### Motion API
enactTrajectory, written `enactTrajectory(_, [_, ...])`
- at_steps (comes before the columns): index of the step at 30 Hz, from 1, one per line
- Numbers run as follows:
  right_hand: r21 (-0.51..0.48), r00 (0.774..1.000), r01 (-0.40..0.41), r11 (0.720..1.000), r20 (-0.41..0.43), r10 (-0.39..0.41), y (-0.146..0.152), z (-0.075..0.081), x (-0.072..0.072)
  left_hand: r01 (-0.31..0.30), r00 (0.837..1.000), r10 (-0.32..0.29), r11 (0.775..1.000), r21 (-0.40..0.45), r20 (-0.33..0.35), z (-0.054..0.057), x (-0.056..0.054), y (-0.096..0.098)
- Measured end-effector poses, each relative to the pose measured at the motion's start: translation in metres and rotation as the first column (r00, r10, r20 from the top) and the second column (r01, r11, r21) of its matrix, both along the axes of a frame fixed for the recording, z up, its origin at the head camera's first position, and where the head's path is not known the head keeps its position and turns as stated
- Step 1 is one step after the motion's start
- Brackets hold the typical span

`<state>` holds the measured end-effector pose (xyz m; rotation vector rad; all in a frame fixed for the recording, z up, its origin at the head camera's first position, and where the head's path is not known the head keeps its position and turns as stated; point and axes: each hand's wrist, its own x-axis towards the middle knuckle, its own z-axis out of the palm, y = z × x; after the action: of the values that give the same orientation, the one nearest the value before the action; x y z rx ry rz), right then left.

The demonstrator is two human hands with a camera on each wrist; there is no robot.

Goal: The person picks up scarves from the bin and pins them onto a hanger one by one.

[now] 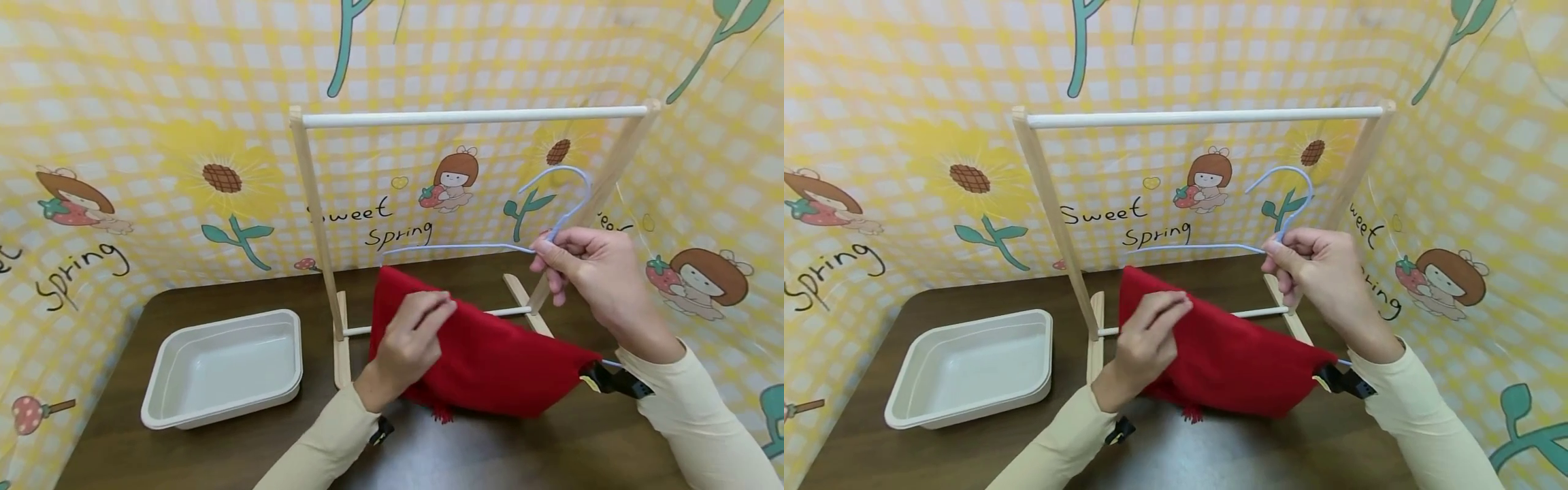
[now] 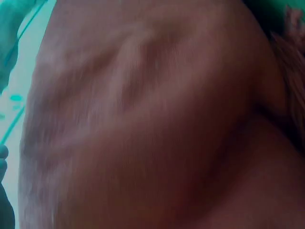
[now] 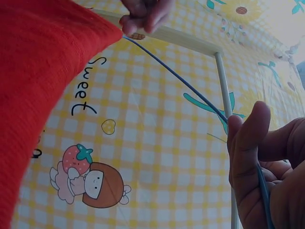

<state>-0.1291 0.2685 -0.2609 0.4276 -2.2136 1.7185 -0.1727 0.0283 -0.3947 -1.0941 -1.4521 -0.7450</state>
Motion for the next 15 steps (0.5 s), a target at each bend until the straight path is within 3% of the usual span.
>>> enactTrajectory(3, [0.005, 1.0, -0.007, 1.0, 0.009, 0.007, -0.005, 0.001, -0.002, -0.024, 1.0, 0.025, 0.989, -0.148, 0.005, 0.0, 0.001, 0.014])
enactTrajectory(8, [-0.02, 0.999, -0.032, 0.999, -0.006, 0.032, -0.006, 0.0, -0.001, -0.089, 0.996, 0.093, 0.945, -0.316, -0.003, -0.002, -0.001, 0.03])
enactTrajectory(11, [-0.027, 0.999, -0.036, 0.999, -0.002, 0.036, -0.004, 0.0, 0.002, -0.087, 0.996, 0.089, 0.935, -0.345, -0.009, -0.005, -0.001, 0.033])
enactTrajectory(15, [-0.018, 1.0, -0.023, 1.0, 0.011, 0.023, -0.003, -0.003, 0.004, 0.02, 0.997, 0.002, 0.959, -0.283, 0.077, -0.006, 0.0, 0.036])
